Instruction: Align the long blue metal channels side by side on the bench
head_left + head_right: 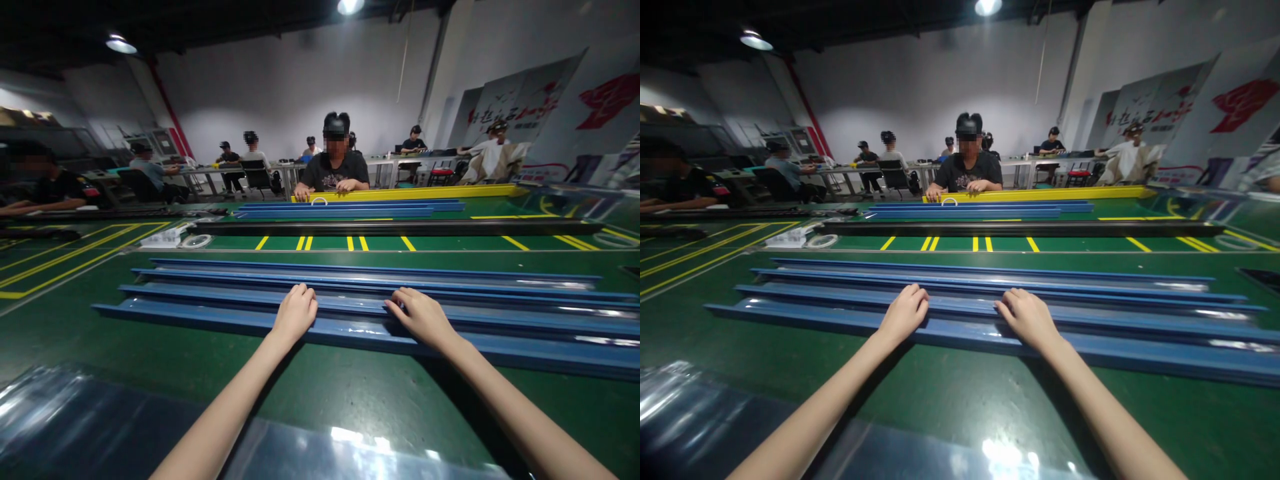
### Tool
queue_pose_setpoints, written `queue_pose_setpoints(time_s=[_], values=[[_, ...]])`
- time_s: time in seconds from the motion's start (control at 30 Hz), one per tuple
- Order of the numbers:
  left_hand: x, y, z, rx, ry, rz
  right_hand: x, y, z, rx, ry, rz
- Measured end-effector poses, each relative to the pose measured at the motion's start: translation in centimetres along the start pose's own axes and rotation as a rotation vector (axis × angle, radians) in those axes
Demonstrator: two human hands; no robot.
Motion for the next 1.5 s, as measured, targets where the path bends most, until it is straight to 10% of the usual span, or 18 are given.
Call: queue_pose_setpoints(time_s=[0.2,0.57,0.97,1.5], values=[[0.6,0.0,2.7,0.024,0.048,0.061,2.5,-0.3,2.1,0.09,0.014,-0.097],[0.8,2.3,6.8,-0.203,0.295,0.102,6.0,1.8,4.8,-0.195,0.06,0.099],[-0.4,2.7,8.5,-0.319,0.164,0.083,7.1,2.9,6.0,-0.133,0.036,0.12],[-0.3,2.4,8.1,-0.156,0.196,0.176,5.9,2.4,5.3,0.015,0.02,0.005]])
Point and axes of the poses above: each hand's wrist, its own z-axis towards the middle knuckle, its own y-axis out of the palm, x = y × z, the point moved 6 cm from there along z, towards the middle knuckle, and after that the axes turned 12 degrees about -y, right-handed, at the moved point
